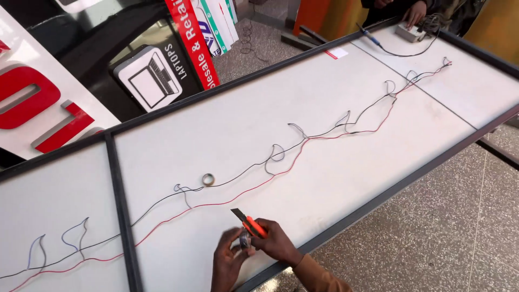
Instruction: Connecting and securing electrical wires on a sign panel using tape and a utility knife.
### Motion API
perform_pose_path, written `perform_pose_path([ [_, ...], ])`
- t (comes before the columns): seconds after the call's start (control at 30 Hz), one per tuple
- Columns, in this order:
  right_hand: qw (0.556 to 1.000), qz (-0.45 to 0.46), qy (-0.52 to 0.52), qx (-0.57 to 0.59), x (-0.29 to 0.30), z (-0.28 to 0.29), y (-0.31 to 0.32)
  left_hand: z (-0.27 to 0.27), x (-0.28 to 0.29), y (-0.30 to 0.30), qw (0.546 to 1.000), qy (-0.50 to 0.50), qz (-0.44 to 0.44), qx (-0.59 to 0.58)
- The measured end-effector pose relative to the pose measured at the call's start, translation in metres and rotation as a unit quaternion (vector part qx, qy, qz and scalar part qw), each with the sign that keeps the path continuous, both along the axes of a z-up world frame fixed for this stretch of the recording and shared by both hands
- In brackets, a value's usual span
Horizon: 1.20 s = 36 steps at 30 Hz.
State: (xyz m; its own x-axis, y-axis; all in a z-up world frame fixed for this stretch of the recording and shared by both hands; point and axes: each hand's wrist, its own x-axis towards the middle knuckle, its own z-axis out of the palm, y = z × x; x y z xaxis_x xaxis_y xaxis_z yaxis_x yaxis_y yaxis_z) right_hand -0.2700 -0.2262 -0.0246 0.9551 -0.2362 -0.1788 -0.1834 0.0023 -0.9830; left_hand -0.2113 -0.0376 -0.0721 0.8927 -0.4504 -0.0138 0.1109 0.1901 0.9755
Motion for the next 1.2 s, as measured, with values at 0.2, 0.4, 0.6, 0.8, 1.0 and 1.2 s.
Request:
perform_pose_path([
  [0.2, 0.99, 0.001, -0.016, 0.137, -0.048, -0.025, 0.002, -0.013, -0.066, -0.001, 0.994, -0.048, 0.042, 0.09],
  [0.4, 0.997, -0.012, -0.069, 0.023, -0.059, 0.014, 0.025, -0.003, -0.082, 0.005, 0.986, -0.069, 0.15, 0.011],
  [0.6, 0.98, 0.077, -0.008, 0.186, -0.04, 0.011, 0.029, 0.004, -0.051, 0.04, 0.971, -0.168, 0.131, 0.106],
  [0.8, 0.959, 0.052, -0.032, 0.275, -0.013, 0.037, 0.075, 0.041, 0.011, 0.081, 0.965, -0.253, 0.034, 0.057],
  [1.0, 0.968, 0.099, -0.096, 0.209, 0.036, 0.075, 0.106, 0.1, 0.072, 0.115, 0.962, -0.257, -0.075, 0.049],
  [1.2, 0.964, 0.166, -0.121, 0.168, 0.064, 0.061, 0.132, 0.085, 0.086, 0.15, 0.98, -0.181, -0.082, -0.021],
])
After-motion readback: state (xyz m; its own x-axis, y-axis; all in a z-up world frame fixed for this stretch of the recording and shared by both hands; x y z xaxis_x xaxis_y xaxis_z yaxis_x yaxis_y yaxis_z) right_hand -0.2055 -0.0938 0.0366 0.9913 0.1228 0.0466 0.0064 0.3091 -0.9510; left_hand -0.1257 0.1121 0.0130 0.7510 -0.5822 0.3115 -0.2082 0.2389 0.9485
